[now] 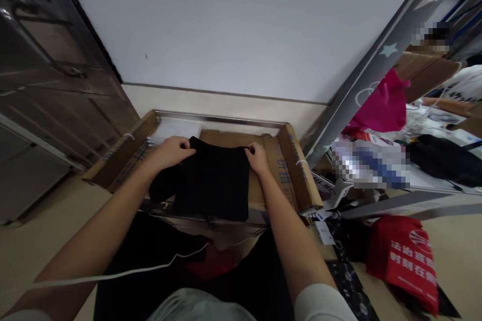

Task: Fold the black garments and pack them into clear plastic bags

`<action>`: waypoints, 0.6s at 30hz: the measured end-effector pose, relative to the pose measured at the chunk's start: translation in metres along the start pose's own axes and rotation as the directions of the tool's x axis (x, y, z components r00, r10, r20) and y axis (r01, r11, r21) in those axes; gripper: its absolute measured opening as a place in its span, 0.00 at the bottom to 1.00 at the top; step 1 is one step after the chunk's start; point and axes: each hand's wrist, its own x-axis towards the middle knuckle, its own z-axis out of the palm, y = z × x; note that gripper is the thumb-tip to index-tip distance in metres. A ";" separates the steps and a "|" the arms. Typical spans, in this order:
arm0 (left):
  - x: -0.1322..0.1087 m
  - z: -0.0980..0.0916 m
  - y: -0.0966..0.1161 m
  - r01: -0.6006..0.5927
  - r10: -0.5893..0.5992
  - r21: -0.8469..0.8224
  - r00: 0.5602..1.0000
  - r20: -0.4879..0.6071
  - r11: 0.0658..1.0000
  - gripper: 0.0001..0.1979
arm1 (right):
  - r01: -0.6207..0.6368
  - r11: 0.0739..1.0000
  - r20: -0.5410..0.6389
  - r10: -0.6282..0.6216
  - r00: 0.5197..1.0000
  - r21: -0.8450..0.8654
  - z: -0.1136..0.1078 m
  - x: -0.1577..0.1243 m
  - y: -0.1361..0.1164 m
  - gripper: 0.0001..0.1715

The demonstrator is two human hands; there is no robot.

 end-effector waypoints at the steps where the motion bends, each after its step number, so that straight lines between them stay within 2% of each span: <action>1: -0.001 -0.012 -0.014 0.048 -0.048 -0.067 0.999 0.005 0.997 0.09 | -0.006 1.000 -0.003 0.006 1.000 0.007 0.000 0.001 0.000 0.08; 4: -0.010 -0.038 -0.056 0.108 -0.110 -0.281 0.994 0.008 0.954 0.15 | -0.028 0.999 -0.015 0.028 0.999 0.024 0.001 0.003 0.000 0.07; 8: -0.027 -0.042 -0.091 0.170 -0.144 -0.395 0.985 0.095 0.903 0.26 | -0.067 0.997 -0.031 0.067 0.997 0.026 0.003 0.005 -0.002 0.07; 11: -0.038 -0.036 -0.095 0.197 -0.154 -0.514 0.980 0.125 0.835 0.31 | -0.084 0.996 -0.026 0.085 0.996 0.040 0.002 0.005 -0.003 0.07; 15: -0.052 -0.035 -0.085 0.246 -0.173 -0.696 0.969 0.175 0.675 0.36 | -0.096 0.994 -0.014 0.097 0.995 0.050 0.001 0.005 -0.005 0.09; 18: -0.064 -0.033 -0.078 0.284 -0.196 -0.728 0.959 0.206 0.624 0.38 | -0.090 0.994 -0.017 0.091 0.996 0.053 0.001 0.004 -0.004 0.09</action>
